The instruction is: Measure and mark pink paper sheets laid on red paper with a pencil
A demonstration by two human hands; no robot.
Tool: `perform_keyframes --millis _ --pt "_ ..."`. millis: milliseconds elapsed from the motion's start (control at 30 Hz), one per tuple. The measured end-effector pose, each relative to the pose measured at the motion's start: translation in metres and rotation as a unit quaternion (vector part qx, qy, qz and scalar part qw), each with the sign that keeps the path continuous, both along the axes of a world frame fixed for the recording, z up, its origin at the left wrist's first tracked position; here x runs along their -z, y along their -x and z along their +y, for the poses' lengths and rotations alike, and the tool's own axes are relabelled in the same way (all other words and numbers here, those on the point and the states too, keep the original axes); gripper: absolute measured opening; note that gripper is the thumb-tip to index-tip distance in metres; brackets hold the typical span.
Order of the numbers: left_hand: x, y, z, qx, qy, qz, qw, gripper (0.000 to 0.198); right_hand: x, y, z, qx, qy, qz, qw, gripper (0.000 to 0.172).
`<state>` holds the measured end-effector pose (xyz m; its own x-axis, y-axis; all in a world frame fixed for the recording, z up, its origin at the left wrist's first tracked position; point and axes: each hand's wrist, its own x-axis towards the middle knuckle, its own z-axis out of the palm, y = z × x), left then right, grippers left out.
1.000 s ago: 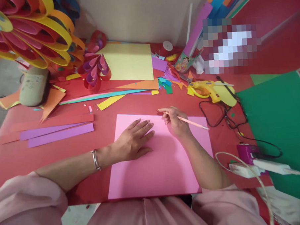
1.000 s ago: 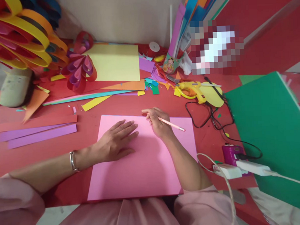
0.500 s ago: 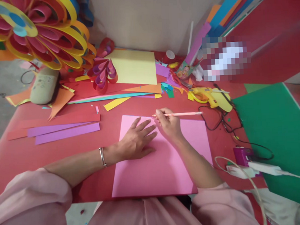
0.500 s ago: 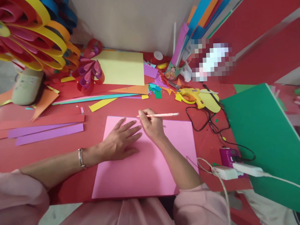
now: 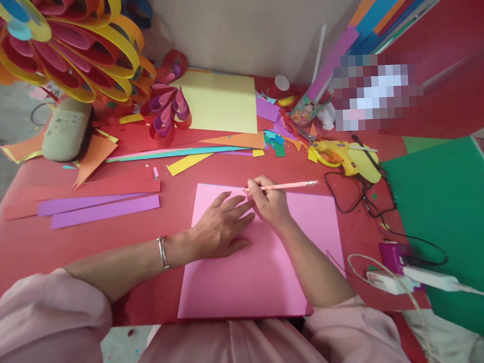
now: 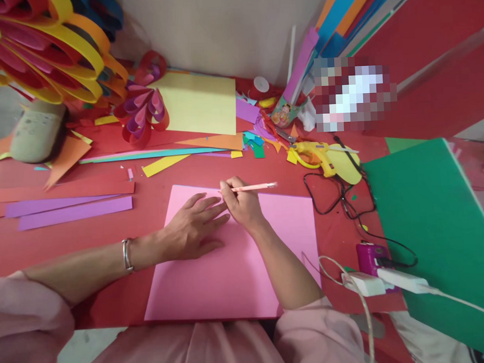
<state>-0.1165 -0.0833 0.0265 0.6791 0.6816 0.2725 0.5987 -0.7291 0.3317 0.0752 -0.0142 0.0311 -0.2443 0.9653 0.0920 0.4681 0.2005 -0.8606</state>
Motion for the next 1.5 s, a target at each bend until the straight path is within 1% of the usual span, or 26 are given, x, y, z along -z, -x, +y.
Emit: perform_keyframes --millis 267,633,1233,1500 --pt "-0.0008 0.0004 -0.0015 -0.008 0.002 0.006 1.000 0.055 0.0013 -0.0006 0.0026 -0.021 -0.013 0.003 1.000 0.037" --pt "-0.0018 -0.0002 -0.0015 -0.009 0.006 0.011 1.000 0.054 0.0009 0.0003 0.0019 -0.012 -0.003 -0.004 1.000 0.035" --pt "-0.0017 -0.0003 -0.0018 -0.012 -0.007 0.008 1.000 0.054 0.0019 -0.0004 0.0040 -0.028 -0.051 -0.009 0.998 0.032" --pt "-0.0006 -0.0005 -0.0017 -0.018 -0.008 0.013 1.000 0.053 0.0017 -0.0002 0.0045 -0.026 -0.047 -0.012 0.998 0.032"
